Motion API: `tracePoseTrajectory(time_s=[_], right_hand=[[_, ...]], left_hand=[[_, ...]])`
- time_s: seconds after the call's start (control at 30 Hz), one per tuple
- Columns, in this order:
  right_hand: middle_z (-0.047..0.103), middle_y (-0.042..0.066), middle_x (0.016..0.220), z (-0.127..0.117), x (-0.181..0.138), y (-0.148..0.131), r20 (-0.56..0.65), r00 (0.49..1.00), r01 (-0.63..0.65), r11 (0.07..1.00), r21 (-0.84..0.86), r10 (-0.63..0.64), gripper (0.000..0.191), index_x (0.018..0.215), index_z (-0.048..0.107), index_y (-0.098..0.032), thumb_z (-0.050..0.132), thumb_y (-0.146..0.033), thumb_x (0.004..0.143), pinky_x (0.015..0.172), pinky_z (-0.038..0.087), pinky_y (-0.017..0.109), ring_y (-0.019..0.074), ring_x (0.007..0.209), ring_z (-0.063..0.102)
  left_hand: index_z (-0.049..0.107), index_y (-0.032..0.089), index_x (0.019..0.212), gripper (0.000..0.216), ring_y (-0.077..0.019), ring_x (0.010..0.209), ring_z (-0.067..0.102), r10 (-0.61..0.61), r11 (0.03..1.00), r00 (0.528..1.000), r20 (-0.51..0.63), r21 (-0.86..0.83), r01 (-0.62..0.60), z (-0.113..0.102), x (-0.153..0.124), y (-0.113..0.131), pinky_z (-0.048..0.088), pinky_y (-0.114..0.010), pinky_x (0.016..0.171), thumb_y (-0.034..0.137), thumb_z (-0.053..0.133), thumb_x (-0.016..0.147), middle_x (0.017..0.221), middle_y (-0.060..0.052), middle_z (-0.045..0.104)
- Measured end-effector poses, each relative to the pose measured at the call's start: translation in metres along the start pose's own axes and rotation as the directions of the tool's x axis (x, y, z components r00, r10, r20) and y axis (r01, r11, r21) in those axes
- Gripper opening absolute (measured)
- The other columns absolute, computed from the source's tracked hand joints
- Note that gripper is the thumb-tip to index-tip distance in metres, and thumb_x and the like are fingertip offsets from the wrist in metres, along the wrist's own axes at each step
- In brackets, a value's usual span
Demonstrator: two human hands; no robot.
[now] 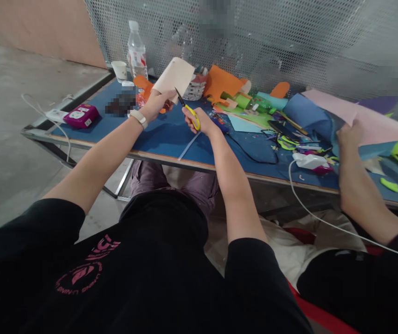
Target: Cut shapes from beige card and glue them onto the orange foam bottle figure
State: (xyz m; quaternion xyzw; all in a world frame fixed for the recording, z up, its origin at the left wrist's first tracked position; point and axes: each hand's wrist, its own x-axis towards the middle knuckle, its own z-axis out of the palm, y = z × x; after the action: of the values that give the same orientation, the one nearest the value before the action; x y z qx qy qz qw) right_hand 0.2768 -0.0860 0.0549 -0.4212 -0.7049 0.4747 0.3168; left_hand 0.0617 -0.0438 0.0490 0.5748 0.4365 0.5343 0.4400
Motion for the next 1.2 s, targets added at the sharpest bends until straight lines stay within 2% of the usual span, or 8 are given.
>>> tracePoseTrajectory(time_s=[0.13,0.33,0.57,0.73,0.87,0.93,1.03,1.2], right_hand=[[0.043,-0.008,0.053,-0.002,0.003,0.004,0.013,1.0,0.023,1.0,-0.006,-0.023,0.078,0.086,0.053,-0.031,0.093,-0.09,0.116,0.036,0.034,0.022,0.0133,0.045,0.042],[0.046,-0.005,0.054,-0.008,0.011,0.017,0.005,0.998,0.056,0.997,-0.056,-0.055,0.083,0.078,0.05,-0.029,0.091,-0.09,0.118,0.041,0.039,0.021,0.0122,0.046,0.045],[0.049,-0.004,0.055,-0.01,0.012,0.02,0.011,0.997,0.08,0.994,-0.073,-0.079,0.085,0.076,0.049,-0.029,0.089,-0.091,0.119,0.044,0.045,0.023,0.0135,0.048,0.047],[0.049,-0.005,0.054,-0.011,0.013,0.021,0.023,0.997,0.081,0.995,-0.062,-0.079,0.085,0.078,0.047,-0.03,0.089,-0.094,0.116,0.043,0.043,0.023,0.0137,0.047,0.047],[0.049,-0.004,0.055,-0.012,0.015,0.024,0.024,0.996,0.083,0.992,-0.092,-0.081,0.087,0.078,0.05,-0.03,0.087,-0.1,0.114,0.043,0.042,0.025,0.0147,0.048,0.048],[0.048,-0.003,0.057,-0.011,0.014,0.023,0.01,0.997,0.077,0.992,-0.101,-0.076,0.085,0.08,0.052,-0.03,0.087,-0.1,0.114,0.042,0.042,0.026,0.0153,0.049,0.048],[0.048,-0.004,0.059,-0.008,0.012,0.02,-0.012,0.998,0.053,0.993,-0.107,-0.055,0.081,0.083,0.054,-0.03,0.089,-0.096,0.114,0.043,0.041,0.026,0.0157,0.05,0.048],[0.048,-0.003,0.058,-0.007,0.01,0.018,-0.008,0.998,0.065,0.993,-0.1,-0.066,0.085,0.077,0.051,-0.029,0.086,-0.097,0.116,0.044,0.043,0.025,0.0149,0.05,0.047]], left_hand=[[0.059,0.029,0.083,0.054,-0.0212,0.078,0.071,0.009,1.0,0.999,-0.037,-0.002,-0.009,0.0,0.003,-0.003,0.05,-0.032,0.072,0.029,0.086,0.13,0.068,0.002,0.058],[0.058,0.034,0.08,0.059,-0.0243,0.096,0.071,0.001,0.999,1.0,0.009,0.042,-0.002,0.001,-0.002,0.001,0.055,-0.037,0.095,0.031,0.077,0.135,0.06,0.001,0.051],[0.062,0.027,0.082,0.042,-0.0181,0.071,0.07,0.146,0.985,0.987,0.073,0.081,-0.152,-0.008,0.014,-0.018,0.048,-0.03,0.068,0.023,0.081,0.119,0.078,0.001,0.064],[0.063,0.03,0.087,0.042,-0.0183,0.072,0.064,0.178,0.981,0.981,0.082,0.065,-0.183,-0.008,0.02,-0.025,0.054,-0.031,0.072,0.024,0.081,0.124,0.074,0.002,0.069],[0.062,0.03,0.087,0.045,-0.0162,0.07,0.058,0.148,0.986,0.984,0.096,0.065,-0.155,-0.008,0.017,-0.022,0.049,-0.031,0.069,0.021,0.072,0.13,0.069,0.004,0.064],[0.061,0.03,0.087,0.048,-0.0147,0.071,0.058,0.111,0.99,0.988,0.109,0.07,-0.119,-0.007,0.012,-0.017,0.046,-0.027,0.069,0.023,0.067,0.133,0.06,0.006,0.052],[0.057,0.032,0.083,0.055,-0.0176,0.079,0.069,0.054,0.995,0.995,0.083,0.081,-0.061,-0.005,0.004,-0.007,0.046,-0.026,0.071,0.041,0.072,0.135,0.054,0.007,0.03],[0.057,0.029,0.085,0.052,-0.0222,0.081,0.078,0.005,0.998,1.0,-0.005,0.059,-0.005,0.001,-0.011,0.012,0.042,-0.03,0.069,0.042,0.083,0.128,0.063,0.004,0.047]])
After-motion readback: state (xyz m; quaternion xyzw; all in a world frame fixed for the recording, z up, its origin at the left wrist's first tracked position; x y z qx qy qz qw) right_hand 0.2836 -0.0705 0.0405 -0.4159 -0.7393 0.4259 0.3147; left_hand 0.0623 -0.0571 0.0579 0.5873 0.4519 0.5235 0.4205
